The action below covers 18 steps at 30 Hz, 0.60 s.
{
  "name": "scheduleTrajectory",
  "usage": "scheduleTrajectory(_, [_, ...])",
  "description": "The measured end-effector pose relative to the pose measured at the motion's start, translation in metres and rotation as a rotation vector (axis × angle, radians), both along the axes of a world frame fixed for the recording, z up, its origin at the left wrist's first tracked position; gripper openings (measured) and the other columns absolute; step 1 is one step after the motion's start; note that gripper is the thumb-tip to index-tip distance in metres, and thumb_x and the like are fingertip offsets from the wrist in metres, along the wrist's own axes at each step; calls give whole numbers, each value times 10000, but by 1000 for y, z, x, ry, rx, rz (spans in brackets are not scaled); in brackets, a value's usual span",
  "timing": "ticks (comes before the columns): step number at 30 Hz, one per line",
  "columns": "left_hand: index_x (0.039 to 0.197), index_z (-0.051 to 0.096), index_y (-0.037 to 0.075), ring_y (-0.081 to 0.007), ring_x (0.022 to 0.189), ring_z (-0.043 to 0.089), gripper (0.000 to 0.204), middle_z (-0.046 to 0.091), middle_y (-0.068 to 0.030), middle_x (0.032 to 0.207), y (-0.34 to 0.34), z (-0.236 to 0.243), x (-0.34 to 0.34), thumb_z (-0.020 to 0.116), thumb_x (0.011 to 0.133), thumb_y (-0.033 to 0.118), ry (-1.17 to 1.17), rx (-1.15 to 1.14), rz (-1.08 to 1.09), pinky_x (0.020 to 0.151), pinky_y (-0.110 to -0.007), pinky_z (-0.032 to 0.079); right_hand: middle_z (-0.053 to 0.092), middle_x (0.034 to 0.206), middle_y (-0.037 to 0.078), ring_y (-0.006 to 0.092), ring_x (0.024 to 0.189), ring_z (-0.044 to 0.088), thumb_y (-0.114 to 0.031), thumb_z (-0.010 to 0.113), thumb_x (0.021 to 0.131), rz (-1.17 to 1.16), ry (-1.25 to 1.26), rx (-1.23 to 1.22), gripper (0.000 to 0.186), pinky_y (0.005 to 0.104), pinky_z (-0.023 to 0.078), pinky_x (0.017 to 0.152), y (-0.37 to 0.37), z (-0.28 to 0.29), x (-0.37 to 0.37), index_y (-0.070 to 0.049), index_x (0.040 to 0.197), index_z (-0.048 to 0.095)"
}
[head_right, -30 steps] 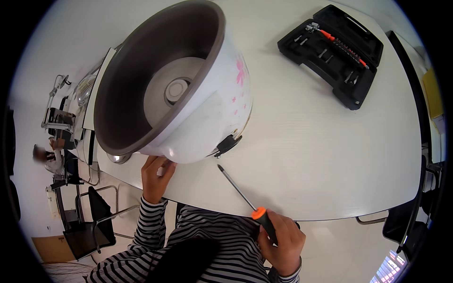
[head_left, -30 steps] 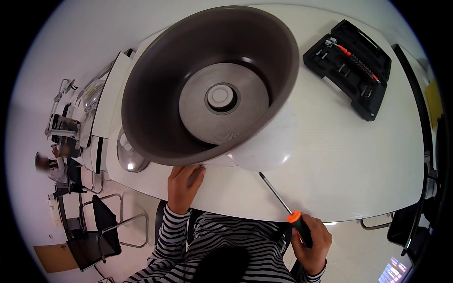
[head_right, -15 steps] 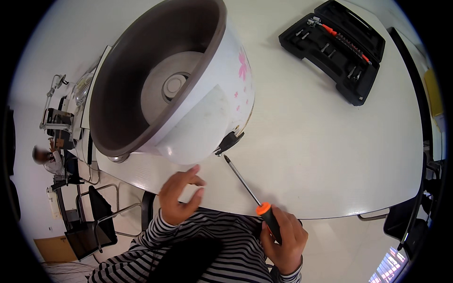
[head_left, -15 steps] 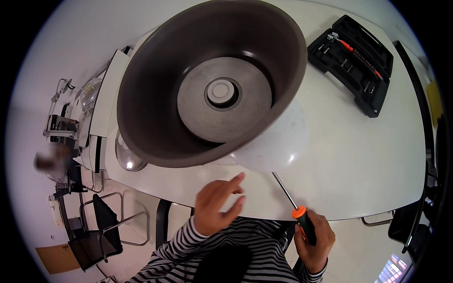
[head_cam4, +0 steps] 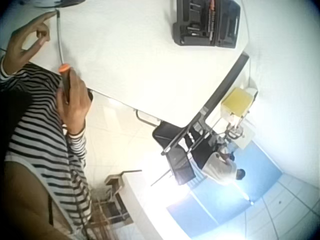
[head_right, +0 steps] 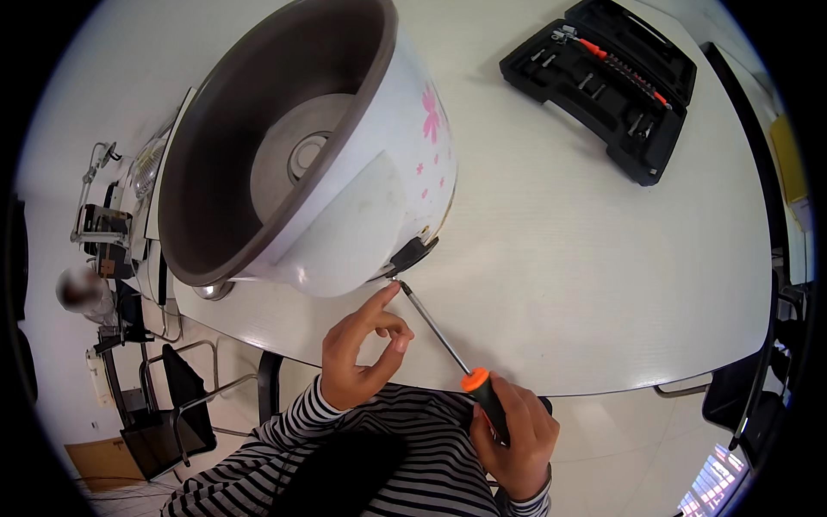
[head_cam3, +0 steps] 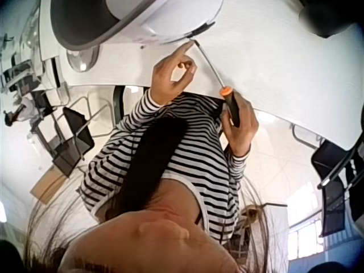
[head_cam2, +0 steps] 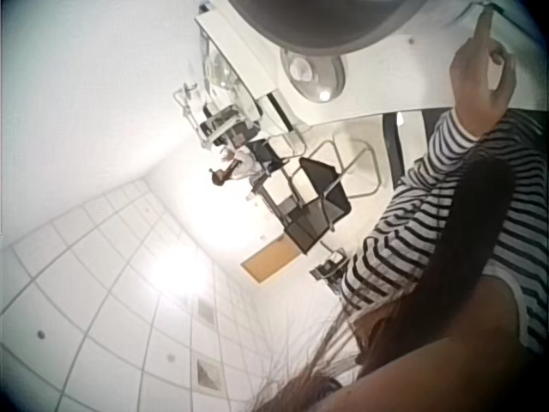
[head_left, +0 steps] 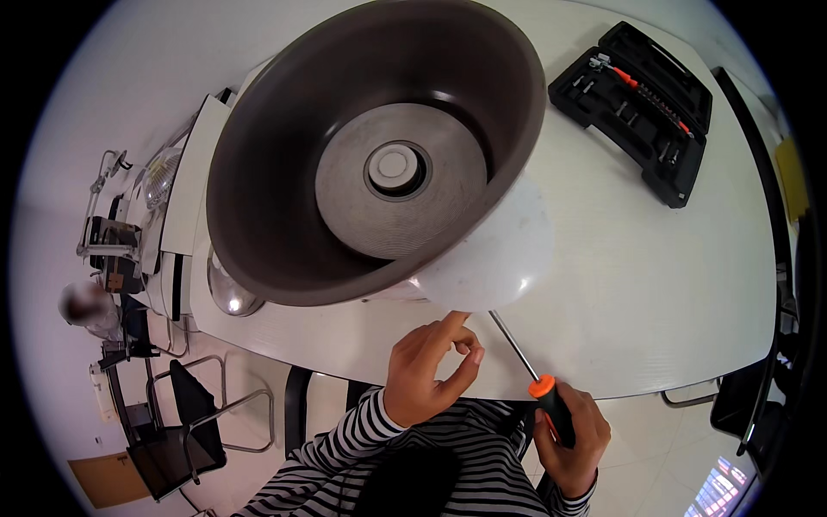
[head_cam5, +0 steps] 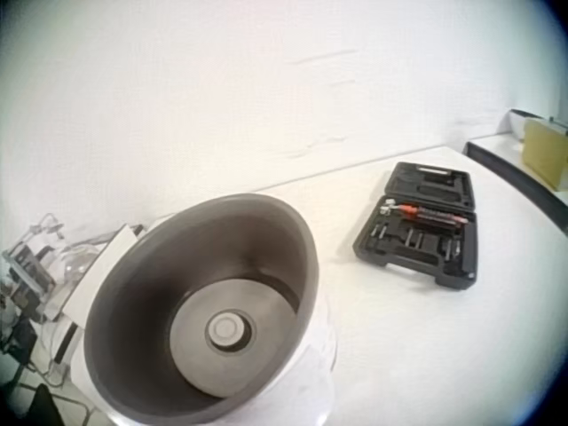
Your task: The person uses a screwdriver to remove screws from the side of a white rice cooker with pink floral patterns. They rotate the cooker to access different screws and continue unscrewing them throughout the clip.
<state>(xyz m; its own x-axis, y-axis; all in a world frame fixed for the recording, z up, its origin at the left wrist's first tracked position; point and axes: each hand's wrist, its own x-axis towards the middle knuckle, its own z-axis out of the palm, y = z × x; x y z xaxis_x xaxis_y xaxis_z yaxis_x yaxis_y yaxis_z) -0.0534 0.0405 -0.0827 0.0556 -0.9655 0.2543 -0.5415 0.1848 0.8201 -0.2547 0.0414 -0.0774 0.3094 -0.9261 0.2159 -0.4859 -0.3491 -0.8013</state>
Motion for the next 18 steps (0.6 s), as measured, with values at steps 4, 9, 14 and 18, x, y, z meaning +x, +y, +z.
scheduleTrajectory(4, [1165, 430, -86, -111, 654, 551, 429, 603, -59, 726, 4, -3, 3, 555, 763, -1, 10, 31, 3, 633, -229, 427, 583, 715, 124, 202, 549, 551, 33, 622, 633, 13, -11, 22, 356, 270, 438, 498, 1, 1, 0, 32, 981, 545])
scheduleTrajectory(9, [1152, 434, -97, -103, 679, 550, 398, 608, -63, 737, 8, -2, 2, 544, 783, 2, 90, 95, 19, 661, -227, 433, 586, 750, 139, 222, 582, 560, 27, 619, 645, 34, -13, 59, 352, 275, 446, 521, 1, 0, 3, 31, 988, 540])
scheduleTrajectory(14, [1166, 426, -77, -117, 700, 564, 381, 607, -80, 749, 14, 2, 1, 527, 811, 19, 214, 206, -45, 682, -239, 439, 591, 799, 150, 217, 654, 581, -6, 636, 692, 76, -108, 262, 354, 248, 452, 589, 3, 6, 5, 41, 1021, 516])
scheduleTrajectory(18, [1166, 431, -60, -128, 715, 573, 356, 601, -88, 754, 20, 0, -2, 511, 835, 43, 315, 298, -130, 692, -249, 443, 600, 849, 133, 154, 741, 586, -15, 620, 745, 95, -387, 688, 345, 226, 448, 671, 12, 5, 4, 50, 1059, 492])
